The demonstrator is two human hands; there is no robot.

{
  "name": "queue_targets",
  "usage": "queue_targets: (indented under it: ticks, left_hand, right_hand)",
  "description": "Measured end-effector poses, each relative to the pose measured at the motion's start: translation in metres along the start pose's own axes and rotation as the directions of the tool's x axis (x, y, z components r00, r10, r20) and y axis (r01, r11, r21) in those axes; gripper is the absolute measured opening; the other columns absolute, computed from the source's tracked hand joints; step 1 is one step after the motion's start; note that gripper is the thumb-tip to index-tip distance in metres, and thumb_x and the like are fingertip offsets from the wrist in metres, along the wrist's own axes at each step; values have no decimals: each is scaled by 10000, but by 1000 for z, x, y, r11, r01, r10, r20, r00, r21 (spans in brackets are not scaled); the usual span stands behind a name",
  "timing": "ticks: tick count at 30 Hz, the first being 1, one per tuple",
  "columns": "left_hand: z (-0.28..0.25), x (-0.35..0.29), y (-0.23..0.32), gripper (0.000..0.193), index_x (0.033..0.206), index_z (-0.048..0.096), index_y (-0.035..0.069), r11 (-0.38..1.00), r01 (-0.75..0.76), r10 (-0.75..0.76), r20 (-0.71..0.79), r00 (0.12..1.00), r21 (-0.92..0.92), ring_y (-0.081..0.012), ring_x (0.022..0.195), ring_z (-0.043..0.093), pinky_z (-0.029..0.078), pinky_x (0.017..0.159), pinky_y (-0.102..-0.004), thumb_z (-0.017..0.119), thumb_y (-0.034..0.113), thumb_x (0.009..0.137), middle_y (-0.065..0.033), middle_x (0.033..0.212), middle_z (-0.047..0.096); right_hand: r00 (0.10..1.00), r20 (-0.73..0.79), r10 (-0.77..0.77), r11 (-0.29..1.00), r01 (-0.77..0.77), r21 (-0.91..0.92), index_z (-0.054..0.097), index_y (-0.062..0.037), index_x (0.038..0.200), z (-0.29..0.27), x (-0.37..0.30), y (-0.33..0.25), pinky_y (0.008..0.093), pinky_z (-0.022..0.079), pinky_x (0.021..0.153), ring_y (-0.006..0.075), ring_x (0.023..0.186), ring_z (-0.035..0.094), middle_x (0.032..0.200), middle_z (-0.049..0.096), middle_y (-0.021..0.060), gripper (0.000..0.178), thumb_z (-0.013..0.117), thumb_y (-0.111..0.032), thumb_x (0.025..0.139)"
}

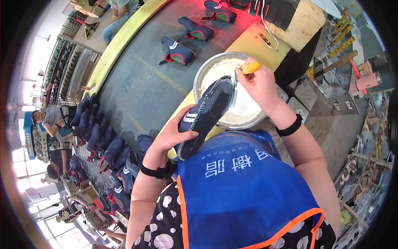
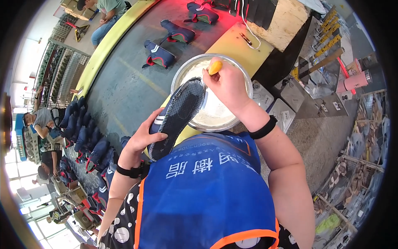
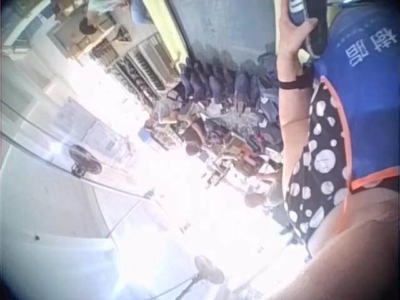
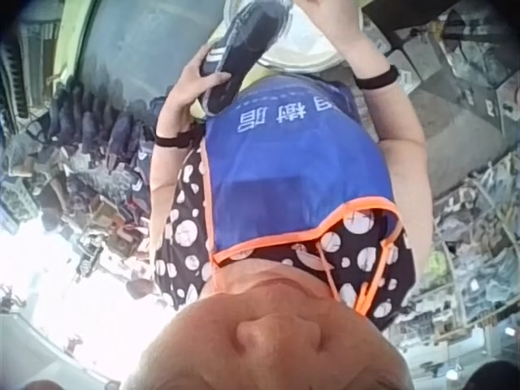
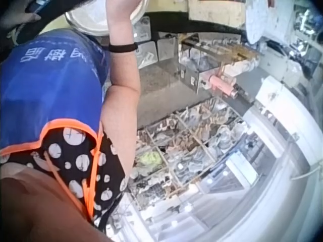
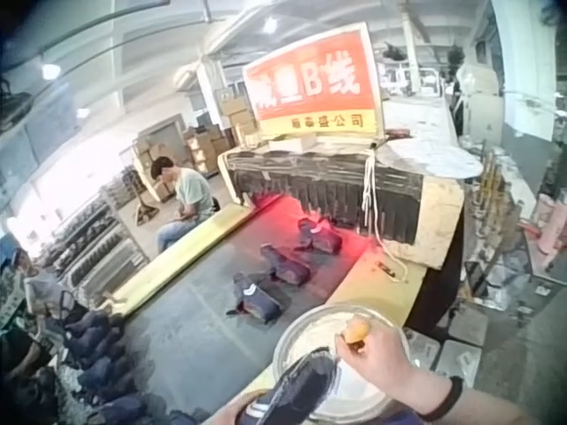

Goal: Applying white adhesive to the bottom of shoe soles using a brush in a factory assembly line.

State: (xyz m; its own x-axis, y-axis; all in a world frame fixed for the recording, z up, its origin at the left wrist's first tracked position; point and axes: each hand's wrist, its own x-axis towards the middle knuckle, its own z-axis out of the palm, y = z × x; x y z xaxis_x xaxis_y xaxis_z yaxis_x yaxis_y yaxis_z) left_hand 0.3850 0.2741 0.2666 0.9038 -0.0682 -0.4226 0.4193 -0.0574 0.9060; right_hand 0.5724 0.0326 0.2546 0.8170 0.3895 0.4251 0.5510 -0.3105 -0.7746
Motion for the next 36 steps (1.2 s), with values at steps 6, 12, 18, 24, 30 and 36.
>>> queue_targets:
  ticks: [6,12,18,24,30,36]
  left_hand:
    - [-7,-2,-17,806,1511,327,-28,893,253,-147,289,946,-374,-205,1208,565,430,1060,-324,646,224,815,-155,1379,543]
    - [-3,-6,-24,697,1387,461,-74,680,440,-305,319,897,-587,-269,997,710,584,897,-348,687,244,810,-217,1210,661]
    - [-8,-1,-32,641,1345,496,-80,597,508,-344,374,861,-621,-271,935,725,603,846,-350,688,232,819,-213,1147,689]
    - [-7,-2,-27,752,1484,351,-38,727,420,-193,426,884,-542,-181,1113,646,532,956,-305,649,268,865,-165,1318,594]
    - [-12,-2,-31,829,1511,299,-44,754,397,-180,418,891,-523,-170,1187,594,476,1021,-297,665,302,853,-158,1386,544]
    - [-19,-1,-45,860,1524,275,-49,836,277,-67,413,908,-473,-187,1290,506,391,1095,-304,651,339,856,-168,1452,478]
  right_hand:
    - [961,51,-271,933,249,260,568,-44,844,7,-2,-4,324,481,636,238,671,608,752,587,88,150,716,-24,849]
    - [937,146,-318,873,229,431,646,-35,910,3,10,-25,310,494,708,204,762,625,828,644,62,125,743,-16,834]
    - [840,410,-355,845,100,526,714,-32,931,-7,17,-36,315,501,782,211,849,649,891,690,58,141,779,-51,807]
    - [858,488,-161,935,-25,353,702,-21,935,-25,22,-8,318,513,823,206,900,671,915,705,72,103,740,-30,840]
    - [882,393,-262,897,72,436,688,-13,951,-22,19,-33,300,513,802,203,883,671,915,701,75,92,713,-13,863]
    - [945,322,62,993,-90,72,645,-21,876,-4,0,-26,290,504,648,149,686,638,755,651,62,92,729,-57,863]
